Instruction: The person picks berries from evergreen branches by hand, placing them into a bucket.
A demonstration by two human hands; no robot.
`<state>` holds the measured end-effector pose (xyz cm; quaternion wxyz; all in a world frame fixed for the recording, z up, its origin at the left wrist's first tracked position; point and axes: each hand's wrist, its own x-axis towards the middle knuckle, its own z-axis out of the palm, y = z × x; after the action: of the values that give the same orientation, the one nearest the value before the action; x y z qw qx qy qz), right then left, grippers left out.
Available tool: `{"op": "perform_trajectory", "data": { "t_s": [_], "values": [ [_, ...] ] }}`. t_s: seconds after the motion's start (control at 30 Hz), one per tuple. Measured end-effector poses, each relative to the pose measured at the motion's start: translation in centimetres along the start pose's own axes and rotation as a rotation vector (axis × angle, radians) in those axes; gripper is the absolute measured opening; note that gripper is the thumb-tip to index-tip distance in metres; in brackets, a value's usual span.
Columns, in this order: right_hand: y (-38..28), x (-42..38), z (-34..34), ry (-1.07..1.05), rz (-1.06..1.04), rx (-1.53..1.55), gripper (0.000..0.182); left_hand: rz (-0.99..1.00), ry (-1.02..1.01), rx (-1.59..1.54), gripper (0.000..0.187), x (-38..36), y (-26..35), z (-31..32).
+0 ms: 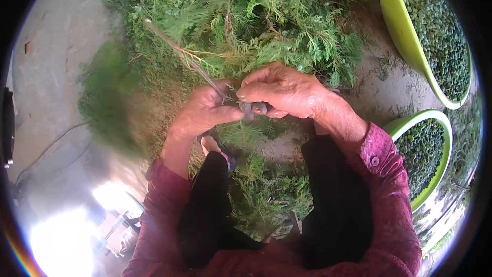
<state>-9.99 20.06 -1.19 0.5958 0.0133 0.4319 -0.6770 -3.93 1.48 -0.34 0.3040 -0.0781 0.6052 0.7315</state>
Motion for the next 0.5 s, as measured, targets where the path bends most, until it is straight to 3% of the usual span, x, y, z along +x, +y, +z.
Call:
{"op": "perform_trajectory", "data": {
  "t_s": [0.07,0.1,0.23,0.27,0.37,0.43,0.5],
  "values": [
    [0.1,0.0,-0.1,0.009,0.032,-0.215,0.017,-0.098,-0.101,0.158,0.020,0.5,-0.1,-0.1],
    [0.0,0.0,-0.2,0.019,0.017,-0.241,0.020,-0.073,-0.059,0.246,0.011,0.6,-0.5,-0.2],
    [0.2,0.3,-1.5,0.070,-0.086,-0.545,0.021,-0.146,-0.025,0.239,0.010,0.1,-0.3,-0.1],
    [0.3,0.2,-1.5,0.070,-0.087,-0.543,0.021,-0.110,0.035,0.077,0.009,-0.2,-0.2,-0.1],
    [0.7,0.1,-1.6,0.032,-0.008,-0.288,0.019,-0.088,0.112,-0.158,0.008,-0.9,0.2,0.2],
    [0.7,-0.3,-2.5,0.026,-0.119,-0.130,0.016,-0.099,0.130,-0.232,0.008,-1.3,0.0,-0.4],
    [0.7,-0.6,-3.9,-0.032,-0.220,0.139,0.015,-0.061,0.406,-0.417,0.012,-1.8,-0.4,-2.1]
  ]
}}
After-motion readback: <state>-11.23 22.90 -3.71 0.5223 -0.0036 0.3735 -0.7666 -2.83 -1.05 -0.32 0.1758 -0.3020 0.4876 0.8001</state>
